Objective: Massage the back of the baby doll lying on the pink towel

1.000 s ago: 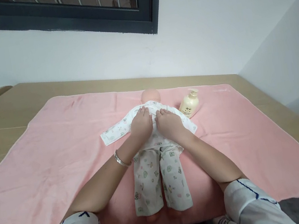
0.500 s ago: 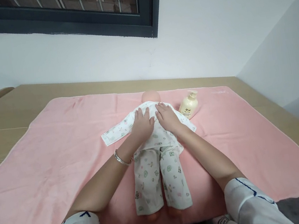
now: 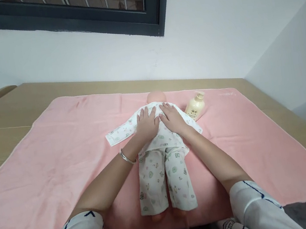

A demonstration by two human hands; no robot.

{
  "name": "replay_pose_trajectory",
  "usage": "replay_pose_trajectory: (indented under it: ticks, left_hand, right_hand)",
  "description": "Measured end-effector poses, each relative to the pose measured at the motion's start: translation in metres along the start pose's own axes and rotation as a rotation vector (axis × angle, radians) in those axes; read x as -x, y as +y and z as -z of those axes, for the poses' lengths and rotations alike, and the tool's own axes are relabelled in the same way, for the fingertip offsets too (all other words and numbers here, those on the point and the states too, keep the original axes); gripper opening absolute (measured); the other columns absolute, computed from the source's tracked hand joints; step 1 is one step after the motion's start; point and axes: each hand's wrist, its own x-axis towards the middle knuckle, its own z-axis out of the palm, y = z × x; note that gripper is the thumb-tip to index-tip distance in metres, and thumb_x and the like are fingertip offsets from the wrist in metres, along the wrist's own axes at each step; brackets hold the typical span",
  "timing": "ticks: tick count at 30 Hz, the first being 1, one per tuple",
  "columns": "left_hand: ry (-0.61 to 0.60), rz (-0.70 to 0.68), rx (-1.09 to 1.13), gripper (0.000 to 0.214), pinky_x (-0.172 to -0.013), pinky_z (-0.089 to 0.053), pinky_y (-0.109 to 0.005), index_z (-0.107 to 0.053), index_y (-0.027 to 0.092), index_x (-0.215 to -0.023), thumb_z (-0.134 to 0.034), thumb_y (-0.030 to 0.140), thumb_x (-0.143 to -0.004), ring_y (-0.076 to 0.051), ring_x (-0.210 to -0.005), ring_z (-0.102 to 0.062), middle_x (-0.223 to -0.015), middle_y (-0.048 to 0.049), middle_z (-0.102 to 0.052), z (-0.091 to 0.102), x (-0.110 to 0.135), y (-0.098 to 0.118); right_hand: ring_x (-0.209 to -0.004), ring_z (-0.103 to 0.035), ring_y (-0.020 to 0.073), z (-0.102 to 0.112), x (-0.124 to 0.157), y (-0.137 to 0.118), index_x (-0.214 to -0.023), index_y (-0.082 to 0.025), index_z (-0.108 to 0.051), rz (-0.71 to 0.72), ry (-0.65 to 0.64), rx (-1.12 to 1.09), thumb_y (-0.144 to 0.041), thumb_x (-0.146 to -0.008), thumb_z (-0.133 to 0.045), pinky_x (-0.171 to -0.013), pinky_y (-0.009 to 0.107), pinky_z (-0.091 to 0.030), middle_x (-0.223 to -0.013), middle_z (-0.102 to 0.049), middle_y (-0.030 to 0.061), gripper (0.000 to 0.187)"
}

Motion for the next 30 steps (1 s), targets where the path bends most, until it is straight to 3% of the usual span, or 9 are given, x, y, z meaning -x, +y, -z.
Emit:
replay_pose_trajectory:
  ticks: [4,7,11,14,16,20,24,27,30]
  left_hand:
    - [0.004,-0.045,-0.062,0.050,-0.113,-0.024,-0.067,-0.052,0.012,-0.142,-0.040,0.027,-0.096,-0.044,-0.141,-0.037,-0.151,-0.0250,-0.042,0.006,0.014,0.015]
    - [-0.023,-0.123,-0.056,0.048,-0.115,-0.023,-0.066,-0.055,0.014,-0.139,-0.041,0.027,-0.095,-0.041,-0.141,-0.039,-0.150,-0.0223,-0.044,0.011,0.012,0.012]
    - [-0.098,-0.068,0.052,0.054,-0.117,-0.012,-0.068,-0.046,0.019,-0.147,-0.044,0.036,-0.096,-0.038,-0.148,-0.027,-0.158,-0.0185,-0.034,0.010,-0.008,-0.011]
    - [-0.164,-0.038,0.131,0.065,-0.119,-0.013,-0.063,-0.035,0.015,-0.154,-0.044,0.046,-0.097,-0.036,-0.152,-0.017,-0.161,-0.0199,-0.024,0.004,-0.020,-0.025]
    - [-0.132,-0.047,0.120,0.065,-0.119,-0.016,-0.062,-0.037,0.013,-0.152,-0.042,0.046,-0.097,-0.038,-0.151,-0.018,-0.160,-0.0218,-0.026,0.000,-0.018,-0.024]
    - [0.011,-0.094,0.026,0.054,-0.116,-0.026,-0.061,-0.048,0.006,-0.143,-0.042,0.031,-0.095,-0.042,-0.144,-0.033,-0.149,-0.0271,-0.042,0.001,0.004,-0.003]
    - [-0.090,-0.197,-0.110,0.051,-0.110,-0.034,-0.061,-0.054,0.008,-0.137,-0.043,0.021,-0.090,-0.043,-0.130,-0.049,-0.139,-0.0277,-0.052,0.019,0.018,0.010]
    - [-0.148,-0.251,-0.151,0.051,-0.106,-0.037,-0.062,-0.056,0.007,-0.136,-0.039,0.021,-0.091,-0.042,-0.124,-0.053,-0.134,-0.0278,-0.055,0.026,0.011,0.004]
    - [-0.097,-0.233,-0.108,0.055,-0.110,-0.032,-0.063,-0.050,0.007,-0.143,-0.035,0.025,-0.093,-0.043,-0.135,-0.043,-0.145,-0.0267,-0.045,0.018,0.000,-0.004]
  right_hand:
    - [-0.148,-0.028,0.0311,0.006,0.015,-0.024,-0.149,0.004,-0.038,0.000,-0.052,0.120,-0.018,-0.101,-0.030,-0.123,0.045,-0.021,-0.153,-0.037,0.0237,0.053]
    - [-0.147,-0.030,0.0279,0.009,0.021,-0.033,-0.146,0.007,-0.040,0.037,-0.071,0.143,-0.015,-0.100,-0.028,-0.124,0.040,-0.019,-0.149,-0.042,0.0254,0.052]
    - [-0.147,-0.029,0.0303,0.004,0.009,-0.011,-0.150,-0.002,-0.039,-0.026,-0.014,0.032,-0.028,-0.105,-0.029,-0.122,0.048,-0.023,-0.155,-0.036,0.0203,0.053]
    - [-0.149,-0.025,0.0281,0.000,-0.003,0.011,-0.151,-0.008,-0.040,0.048,0.001,-0.045,-0.036,-0.105,-0.034,-0.123,0.048,-0.019,-0.158,-0.033,0.0149,0.054]
    - [-0.149,-0.026,0.0262,0.000,-0.005,0.015,-0.151,-0.009,-0.040,0.087,-0.001,-0.049,-0.038,-0.105,-0.035,-0.123,0.046,-0.019,-0.157,-0.033,0.0145,0.054]
    - [-0.146,-0.031,0.0305,0.001,0.010,-0.011,-0.149,0.000,-0.040,0.001,0.007,0.092,-0.026,-0.103,-0.031,-0.121,0.046,-0.025,-0.153,-0.038,0.0219,0.053]
    - [-0.145,-0.031,0.0362,0.002,0.030,-0.041,-0.146,0.008,-0.040,0.082,-0.060,0.270,-0.013,-0.092,-0.040,-0.123,0.047,-0.020,-0.149,-0.041,0.0283,0.058]
    - [-0.144,-0.032,0.0356,0.002,0.030,-0.043,-0.146,0.006,-0.041,0.055,-0.038,0.253,-0.017,-0.096,-0.034,-0.122,0.047,-0.023,-0.148,-0.043,0.0251,0.055]
    - [-0.144,-0.033,0.0346,-0.001,0.020,-0.032,-0.147,0.006,-0.040,-0.028,0.013,0.174,-0.022,-0.102,-0.025,-0.121,0.047,-0.025,-0.149,-0.041,0.0257,0.055]
